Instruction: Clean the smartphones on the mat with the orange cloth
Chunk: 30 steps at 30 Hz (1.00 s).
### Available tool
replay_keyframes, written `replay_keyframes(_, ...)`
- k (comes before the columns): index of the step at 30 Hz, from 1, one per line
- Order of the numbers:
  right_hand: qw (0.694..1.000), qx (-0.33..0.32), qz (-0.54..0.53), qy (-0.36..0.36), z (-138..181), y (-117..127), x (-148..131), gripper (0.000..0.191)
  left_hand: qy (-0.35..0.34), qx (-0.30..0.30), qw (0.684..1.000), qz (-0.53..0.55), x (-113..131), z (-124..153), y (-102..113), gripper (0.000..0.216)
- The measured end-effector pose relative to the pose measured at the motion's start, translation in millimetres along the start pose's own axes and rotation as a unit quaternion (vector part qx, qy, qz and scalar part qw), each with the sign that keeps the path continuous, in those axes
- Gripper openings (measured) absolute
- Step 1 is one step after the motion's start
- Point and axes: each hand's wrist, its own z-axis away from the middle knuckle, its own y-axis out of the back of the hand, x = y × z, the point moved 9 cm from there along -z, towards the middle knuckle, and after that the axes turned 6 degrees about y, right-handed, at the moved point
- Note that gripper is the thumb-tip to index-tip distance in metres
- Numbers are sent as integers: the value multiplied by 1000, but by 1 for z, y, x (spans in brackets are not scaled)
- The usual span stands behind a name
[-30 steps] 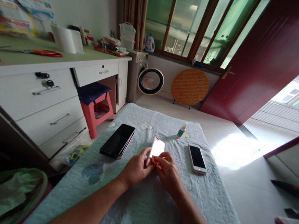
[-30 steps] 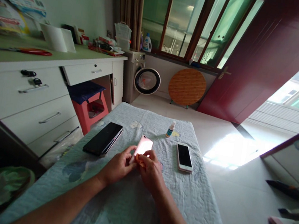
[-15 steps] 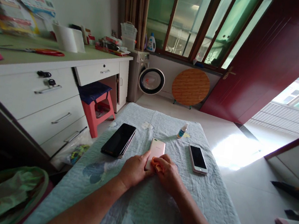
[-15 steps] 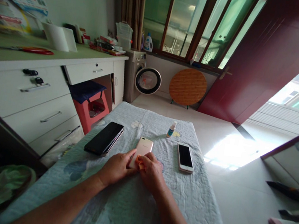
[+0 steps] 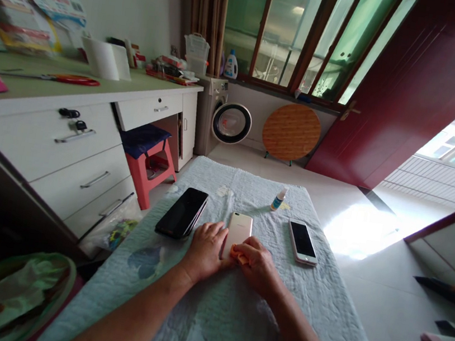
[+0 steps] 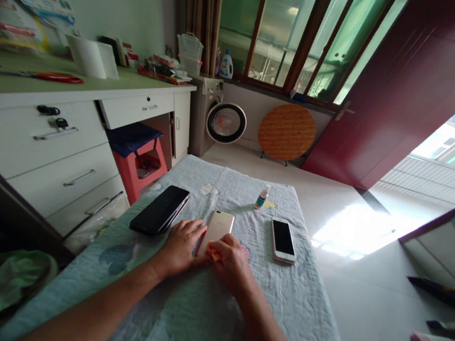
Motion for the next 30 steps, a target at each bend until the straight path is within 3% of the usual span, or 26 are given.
replay_keyframes(9, 996, 68, 24, -49, -6, 12, 25, 21, -10, -20, 1000, 13, -2, -1, -6, 78)
replay_keyframes(22, 999, -10, 48, -7, -3, -2, -6, 20, -40, -2, 999, 34, 4, 1, -2, 60)
replay_keyframes(30, 994, 58, 63, -61, -7, 8, 17, 22, -34, 8, 999, 41, 6, 2, -2, 68)
